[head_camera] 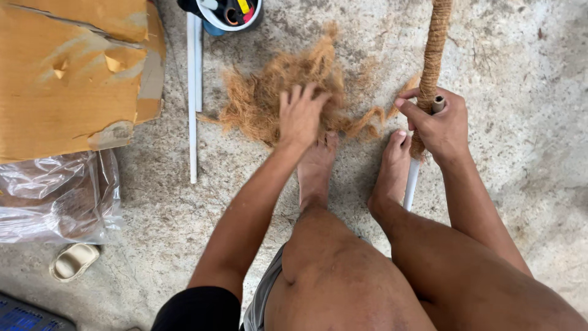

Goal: The person sits on the floor and wraps loose coir fibers around a long white PVC pipe to create a rope. They repeatedly gather fibers from a pile, align them with the existing wrap, and twist them tightly around the pipe by hand.

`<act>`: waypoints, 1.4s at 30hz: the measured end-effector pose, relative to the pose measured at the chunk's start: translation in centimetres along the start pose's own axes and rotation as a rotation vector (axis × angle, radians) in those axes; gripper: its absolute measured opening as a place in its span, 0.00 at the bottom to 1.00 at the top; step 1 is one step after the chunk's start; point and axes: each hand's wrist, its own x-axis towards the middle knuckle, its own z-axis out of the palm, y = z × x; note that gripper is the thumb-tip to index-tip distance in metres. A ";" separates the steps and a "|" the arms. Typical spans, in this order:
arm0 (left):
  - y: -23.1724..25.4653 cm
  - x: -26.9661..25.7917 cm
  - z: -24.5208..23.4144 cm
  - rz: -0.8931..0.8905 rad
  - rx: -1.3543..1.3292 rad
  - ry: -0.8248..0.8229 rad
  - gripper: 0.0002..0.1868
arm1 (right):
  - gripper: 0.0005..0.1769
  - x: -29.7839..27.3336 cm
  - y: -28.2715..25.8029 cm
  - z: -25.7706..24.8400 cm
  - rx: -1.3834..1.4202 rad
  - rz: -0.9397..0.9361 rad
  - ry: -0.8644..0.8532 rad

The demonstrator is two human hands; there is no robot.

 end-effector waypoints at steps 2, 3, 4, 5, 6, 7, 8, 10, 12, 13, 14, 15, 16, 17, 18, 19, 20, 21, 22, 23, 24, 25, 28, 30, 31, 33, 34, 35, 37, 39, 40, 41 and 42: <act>-1.9 -0.3 0.4 -0.048 0.002 0.000 0.41 | 0.10 -0.4 0.3 0.1 -0.019 -0.017 -0.015; -3.0 -0.3 0.2 -0.075 0.007 0.004 0.46 | 0.10 -0.4 0.3 0.3 -0.027 -0.033 -0.026; -3.8 -0.3 -0.1 -0.075 -0.059 -0.003 0.39 | 0.10 -0.2 0.3 0.3 -0.046 -0.023 -0.031; -4.4 -0.2 -0.5 -0.074 -0.126 -0.011 0.32 | 0.10 -0.1 0.3 0.3 -0.064 -0.014 -0.037; -4.7 -0.7 -0.9 -0.076 -0.193 -0.026 0.25 | 0.10 -0.2 0.4 0.2 -0.083 0.003 -0.047; -4.7 -1.2 -1.4 -0.055 -0.203 -0.049 0.24 | 0.10 -0.3 0.5 0.2 -0.091 -0.001 -0.055; -4.7 -1.5 -2.0 -0.029 -0.211 -0.068 0.23 | 0.10 -0.3 0.5 0.2 -0.097 -0.009 -0.057; -4.3 -1.9 -3.0 0.014 -0.205 -0.103 0.20 | 0.10 -0.3 0.4 0.2 -0.113 0.003 -0.058; -3.7 -2.1 -3.5 0.045 -0.177 -0.139 0.20 | 0.10 -0.1 0.3 0.2 -0.137 0.046 -0.060; -3.5 -1.9 -3.3 0.073 -0.223 -0.092 0.17 | 0.10 -0.2 0.3 0.3 -0.108 0.019 -0.063; -3.2 -1.7 -2.8 0.098 -0.269 -0.048 0.13 | 0.10 -0.3 0.4 0.4 -0.081 -0.005 -0.070; -3.0 -1.3 -2.1 0.122 -0.316 -0.005 0.10 | 0.10 -0.4 0.4 0.5 -0.054 -0.030 -0.077; -2.8 -0.5 -1.2 0.169 -0.294 -0.001 0.13 | 0.10 -0.4 0.4 0.5 -0.053 -0.019 -0.079; -2.5 0.5 -0.2 0.217 -0.272 0.004 0.16 | 0.09 -0.4 0.4 0.5 -0.052 -0.009 -0.081; -2.4 1.3 0.9 0.260 -0.247 0.008 0.20 | 0.09 -0.6 0.4 0.6 -0.050 0.001 -0.087; -2.3 2.1 1.8 0.265 -0.147 0.001 0.20 | 0.10 -0.8 0.4 0.6 -0.055 -0.008 -0.087; -2.3 3.1 2.6 0.268 -0.046 -0.003 0.21 | 0.10 -0.9 0.4 0.7 -0.060 -0.021 -0.087; -2.3 3.6 3.1 0.270 0.056 -0.006 0.22 | 0.10 -1.0 0.3 0.7 -0.065 -0.034 -0.088; -2.4 4.2 3.3 0.245 0.100 -0.056 0.21 | 0.10 -0.9 0.2 0.6 -0.080 -0.021 -0.084; -2.5 4.8 3.3 0.220 0.143 -0.105 0.21 | 0.10 -0.8 0.2 0.5 -0.095 -0.009 -0.080; -2.5 4.9 3.0 0.196 0.185 -0.157 0.21 | 0.10 -0.9 0.3 0.4 -0.108 0.008 -0.075; -2.6 5.1 2.5 0.170 0.103 -0.173 0.19 | 0.10 -0.8 0.3 0.3 -0.096 -0.005 -0.074; -2.9 4.4 0.2 0.056 -0.161 -0.213 0.12 | 0.11 -0.8 0.3 0.6 -0.071 -0.032 -0.085; -2.7 3.9 -1.3 -0.057 -0.359 -0.218 0.11 | 0.13 -0.5 0.0 0.8 -0.071 -0.043 -0.098; -2.4 3.5 -1.9 -0.050 -0.402 -0.164 0.12 | 0.15 -0.2 -0.4 0.9 -0.080 -0.029 -0.092; -1.5 2.5 -2.6 -0.036 -0.488 -0.058 0.14 | 0.19 0.2 -1.1 1.2 -0.096 0.003 -0.081; -1.0 2.2 -2.9 -0.007 -0.519 -0.001 0.13 | 0.21 0.4 -1.5 1.4 -0.080 0.001 -0.093; -0.4 1.7 -3.2 0.023 -0.551 0.055 0.13 | 0.23 0.6 -1.8 1.6 -0.064 -0.001 -0.105; 0.8 0.8 -3.5 0.054 -0.592 0.101 0.13 | 0.21 0.8 -2.3 2.1 -0.044 -0.012 -0.148; 1.8 0.4 -3.9 0.056 -0.605 0.084 0.13 | 0.18 0.9 -2.3 2.4 -0.033 -0.037 -0.209; 2.2 0.3 -4.1 0.091 -0.589 0.143 0.16 | 0.17 0.9 -2.2 2.4 -0.008 -0.040 -0.230; 2.4 0.1 -4.3 0.126 -0.574 0.200 0.19 | 0.16 0.9 -2.0 2.4 0.017 -0.042 -0.250; 2.6 0.0 -4.5 0.159 -0.557 0.259 0.23 | 0.16 1.0 -1.8 2.2 0.042 -0.047 -0.275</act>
